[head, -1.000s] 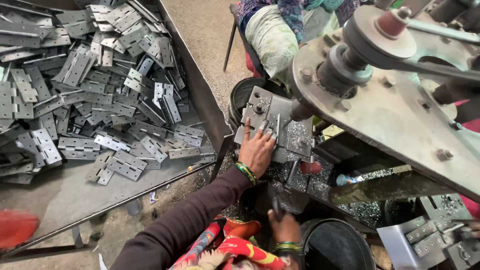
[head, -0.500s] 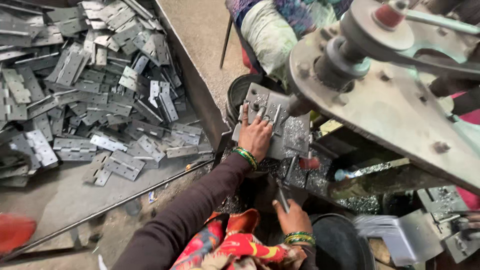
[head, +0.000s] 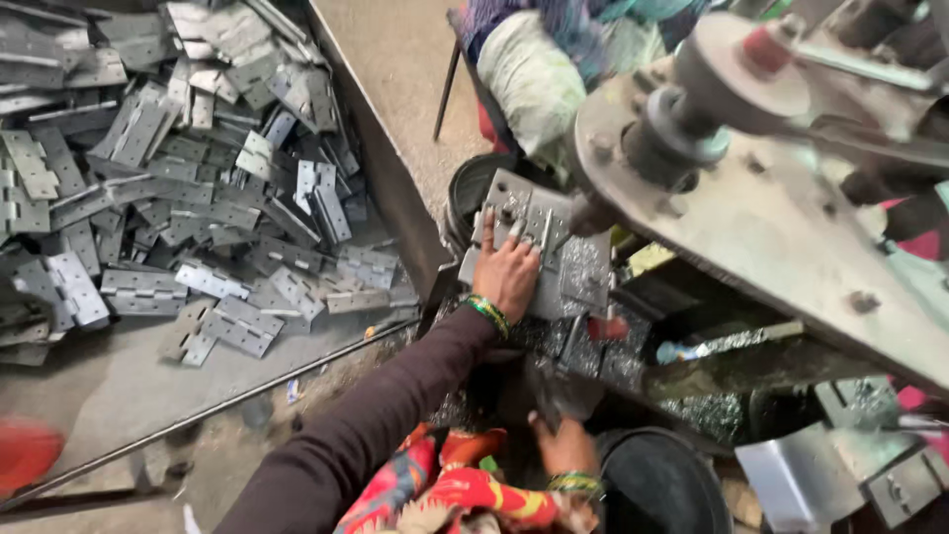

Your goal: The person operates a manual press machine to process metal hinges. They pick hinges from a metal bin, place them into the press, and pull a lever to activate the machine, repeating this cycle continuously.

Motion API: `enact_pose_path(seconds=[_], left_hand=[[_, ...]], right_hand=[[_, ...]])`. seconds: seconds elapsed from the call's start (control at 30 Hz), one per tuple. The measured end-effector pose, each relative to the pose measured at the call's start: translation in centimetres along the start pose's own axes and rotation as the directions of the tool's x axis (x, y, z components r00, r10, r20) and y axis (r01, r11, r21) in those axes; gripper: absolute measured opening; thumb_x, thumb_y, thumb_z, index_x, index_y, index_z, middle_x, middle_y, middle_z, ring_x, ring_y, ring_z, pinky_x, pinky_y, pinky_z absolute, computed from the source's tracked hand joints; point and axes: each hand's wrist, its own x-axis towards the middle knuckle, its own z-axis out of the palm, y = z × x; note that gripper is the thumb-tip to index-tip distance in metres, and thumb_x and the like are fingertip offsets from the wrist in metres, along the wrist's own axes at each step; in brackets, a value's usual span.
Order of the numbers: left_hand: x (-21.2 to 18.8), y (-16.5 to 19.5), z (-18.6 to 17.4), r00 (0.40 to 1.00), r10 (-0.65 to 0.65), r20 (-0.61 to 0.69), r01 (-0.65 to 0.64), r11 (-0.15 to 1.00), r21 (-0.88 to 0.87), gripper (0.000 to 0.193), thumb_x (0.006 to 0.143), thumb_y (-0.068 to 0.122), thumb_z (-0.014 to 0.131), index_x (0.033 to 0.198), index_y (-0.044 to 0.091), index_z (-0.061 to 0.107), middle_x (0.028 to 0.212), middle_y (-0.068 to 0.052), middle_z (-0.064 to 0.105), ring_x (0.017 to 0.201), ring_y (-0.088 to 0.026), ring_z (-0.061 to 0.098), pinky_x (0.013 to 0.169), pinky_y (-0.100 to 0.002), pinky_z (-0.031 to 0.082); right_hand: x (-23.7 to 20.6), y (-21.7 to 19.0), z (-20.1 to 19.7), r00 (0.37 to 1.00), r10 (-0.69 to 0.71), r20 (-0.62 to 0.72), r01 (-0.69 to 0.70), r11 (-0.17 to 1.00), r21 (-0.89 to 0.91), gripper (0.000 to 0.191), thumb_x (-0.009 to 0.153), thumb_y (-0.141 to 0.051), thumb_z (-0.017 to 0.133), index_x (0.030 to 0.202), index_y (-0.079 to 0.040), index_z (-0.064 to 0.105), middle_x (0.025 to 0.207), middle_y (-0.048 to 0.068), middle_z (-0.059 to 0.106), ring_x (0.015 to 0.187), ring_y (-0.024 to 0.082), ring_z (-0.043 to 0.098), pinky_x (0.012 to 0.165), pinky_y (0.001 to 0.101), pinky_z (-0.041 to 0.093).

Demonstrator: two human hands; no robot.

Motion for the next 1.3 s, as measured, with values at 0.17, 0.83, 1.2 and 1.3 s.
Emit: enact_pose_path(seconds=[0.17, 0.83, 1.2, 1.3], left_hand=[[-0.9, 0.1, -1.1, 0.989, -0.046, 0.143, 0.046, 0.999, 0.001, 0.022, 0.089, 0.012, 0.056, 0.107, 0.010, 0.068, 0.115, -0.006, 0.068, 0.141, -0.029, 0.049, 0.124, -0.069, -0.004], [1.6, -1.3, 0.9, 0.988, -0.093, 0.121, 0.093, 0.996, 0.007, 0.017, 0.096, 0.014, 0.053, 0.102, 0.010, 0.069, 0.108, -0.008, 0.067, 0.136, -0.028, 0.051, 0.128, -0.066, -0.004], [-0.5, -2.0, 1.4, 0.993, -0.089, 0.081, 0.092, 0.995, -0.033, 0.024, 0.093, 0.010, 0.054, 0.112, 0.009, 0.068, 0.115, -0.007, 0.065, 0.134, -0.029, 0.050, 0.130, -0.069, -0.003], [-1.3, -2.0, 0.8, 0.999, -0.022, 0.042, 0.019, 0.998, 0.056, 0.023, 0.085, 0.017, 0.057, 0.103, 0.008, 0.068, 0.112, -0.011, 0.064, 0.138, -0.036, 0.045, 0.120, -0.069, -0.003]], right_hand=[[0.2, -0.5, -1.0, 1.000, -0.008, -0.021, 0.007, 0.999, -0.039, 0.060, 0.085, -0.064, 0.063, 0.121, -0.017, 0.069, 0.103, 0.025, 0.074, 0.101, 0.048, 0.069, 0.086, 0.0565, 0.055], [0.3, -0.6, -0.2, 0.998, -0.009, 0.069, 0.005, 0.998, 0.061, 0.060, 0.084, -0.065, 0.059, 0.111, -0.013, 0.072, 0.092, 0.023, 0.078, 0.091, 0.046, 0.074, 0.079, 0.0534, 0.058], [1.4, 2.0, 8.8, 0.991, 0.047, -0.126, -0.052, 0.998, -0.035, 0.069, 0.084, -0.073, 0.065, 0.093, -0.006, 0.075, 0.095, 0.027, 0.075, 0.095, 0.048, 0.071, 0.083, 0.0553, 0.057], [-0.2, 1.0, 4.4, 0.997, -0.065, -0.045, 0.069, 0.994, 0.089, 0.057, 0.080, -0.065, 0.066, 0.098, -0.011, 0.075, 0.094, 0.025, 0.075, 0.095, 0.048, 0.070, 0.082, 0.0560, 0.056]])
